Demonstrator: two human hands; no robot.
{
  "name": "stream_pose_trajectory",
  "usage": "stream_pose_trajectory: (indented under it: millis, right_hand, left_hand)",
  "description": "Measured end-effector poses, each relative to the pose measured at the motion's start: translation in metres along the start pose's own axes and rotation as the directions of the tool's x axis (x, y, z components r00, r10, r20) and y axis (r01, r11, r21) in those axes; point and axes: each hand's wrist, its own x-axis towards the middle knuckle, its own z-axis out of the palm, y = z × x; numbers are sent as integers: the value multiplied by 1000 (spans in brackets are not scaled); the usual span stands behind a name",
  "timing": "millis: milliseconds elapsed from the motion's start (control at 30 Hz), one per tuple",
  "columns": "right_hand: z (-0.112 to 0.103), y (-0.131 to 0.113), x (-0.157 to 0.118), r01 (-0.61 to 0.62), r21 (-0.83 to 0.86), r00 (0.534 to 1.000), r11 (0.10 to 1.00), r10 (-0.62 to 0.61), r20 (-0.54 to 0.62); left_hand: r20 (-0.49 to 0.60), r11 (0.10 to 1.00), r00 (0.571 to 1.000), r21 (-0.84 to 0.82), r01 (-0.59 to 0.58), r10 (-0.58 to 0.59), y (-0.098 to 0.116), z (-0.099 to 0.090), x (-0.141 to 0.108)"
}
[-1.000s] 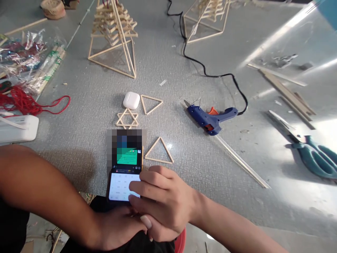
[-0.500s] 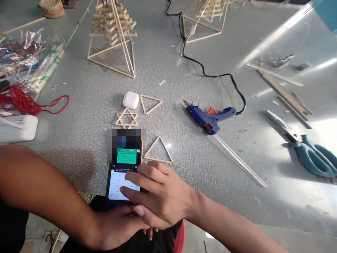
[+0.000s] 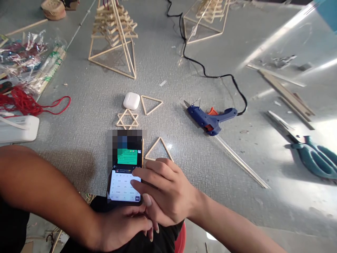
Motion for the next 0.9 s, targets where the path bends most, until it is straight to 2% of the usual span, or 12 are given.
stream_pose_trajectory:
  millis: [200, 367, 667, 900]
  right_hand:
    - [-4, 0, 0, 15, 4, 1000, 1000, -15, -8]
    - [-5, 1, -6, -7, 3, 1000, 1000, 7, -14]
    - [-3, 2, -5, 1, 24, 1000, 1000, 0, -23]
    - [-3, 2, -5, 2, 19, 1000, 1000, -2, -27]
  left_hand:
    - [5, 1000, 1000, -13, -28, 28, 4, 0, -4]
    - [-18, 997, 999, -75, 32, -34, 6, 2, -5]
    - [-27, 995, 999, -98, -26, 24, -5, 4, 2]
    - [-60, 988, 998, -154, -31, 22, -9, 9, 7]
